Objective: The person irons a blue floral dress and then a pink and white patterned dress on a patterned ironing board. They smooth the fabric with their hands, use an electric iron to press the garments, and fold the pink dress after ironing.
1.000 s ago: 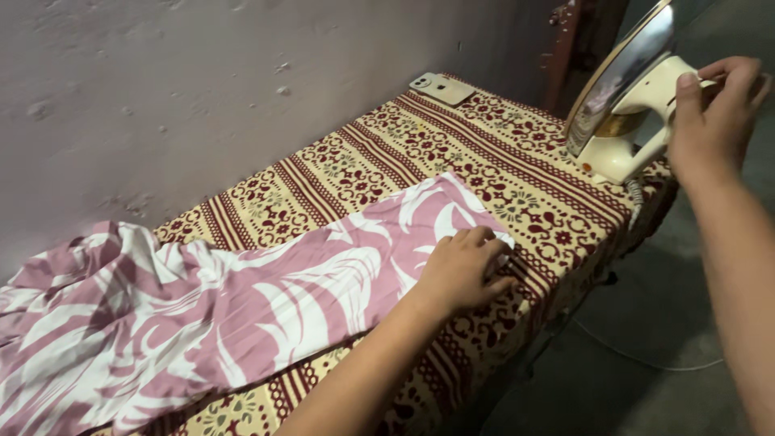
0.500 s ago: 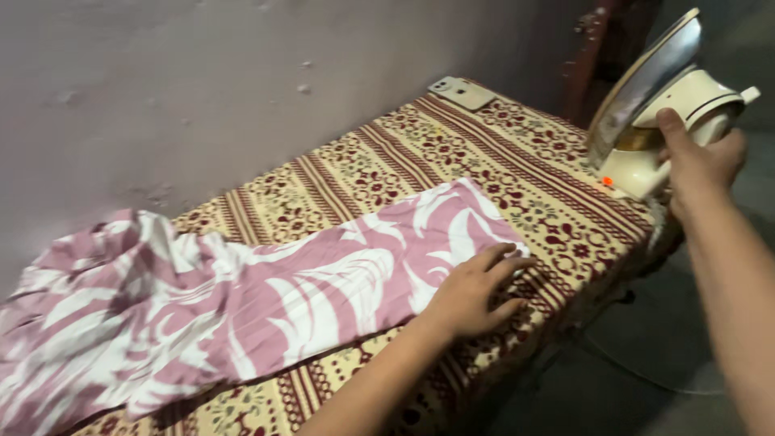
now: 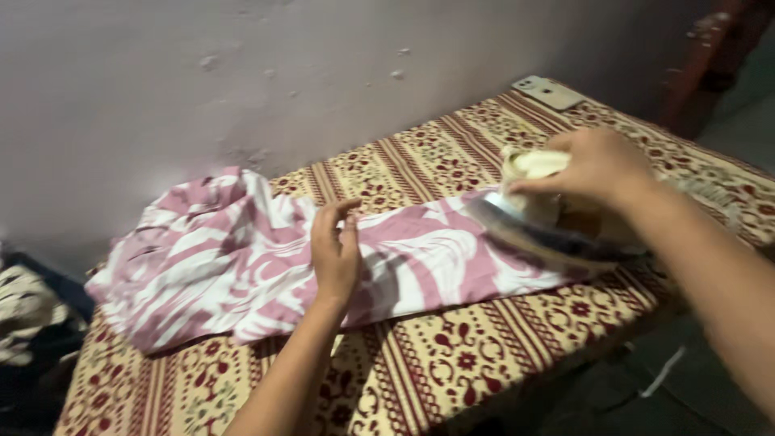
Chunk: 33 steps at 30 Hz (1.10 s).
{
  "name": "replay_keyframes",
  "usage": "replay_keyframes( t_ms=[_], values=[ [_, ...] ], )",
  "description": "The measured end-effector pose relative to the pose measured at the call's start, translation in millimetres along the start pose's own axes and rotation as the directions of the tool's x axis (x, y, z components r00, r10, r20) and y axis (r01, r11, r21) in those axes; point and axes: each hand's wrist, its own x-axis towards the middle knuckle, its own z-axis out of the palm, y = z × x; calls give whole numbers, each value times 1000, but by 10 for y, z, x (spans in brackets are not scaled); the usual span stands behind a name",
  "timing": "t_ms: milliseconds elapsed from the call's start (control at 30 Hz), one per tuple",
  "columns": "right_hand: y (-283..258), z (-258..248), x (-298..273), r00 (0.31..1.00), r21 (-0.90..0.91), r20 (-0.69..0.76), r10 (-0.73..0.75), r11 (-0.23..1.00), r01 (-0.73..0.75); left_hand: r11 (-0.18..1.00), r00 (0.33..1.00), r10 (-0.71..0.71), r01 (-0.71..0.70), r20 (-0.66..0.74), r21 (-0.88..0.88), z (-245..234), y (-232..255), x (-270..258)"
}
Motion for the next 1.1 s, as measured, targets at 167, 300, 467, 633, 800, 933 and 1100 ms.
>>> replay_keyframes(
  t_ms=[167,300,467,633,800,933,1100],
  values=[
    [-1097,451,-119,939,85,125,-320,947,311,971,973,-229,226,-33,-80,-558,-565,-103],
    [-1710,734,-71,917,56,180,-356,934,352,869,888,-438,458,142,-185,-744,-908,-167],
    [-2089,971,62,933,-74,157,-323,938,337,860,854,-442,491,276,-140,-803,-1222,-113],
    [-2305,1071,485,952,-215,163,-258,933,290,823,829,-448,529,335,-208,-756,-1310,-110],
    [-2389,1148,666,970,-274,92,-224,931,241,832,849,-440,508,291,-224,-807,-1263,-123],
    [-2475,1130,491,980,-218,116,-163,958,185,600,699,-618,715,360,-359,-919,-1184,-137],
    [-2612,1021,-164,943,-175,319,-95,972,157,621,734,-585,680,347,-390,-964,-1188,-165]
  ],
)
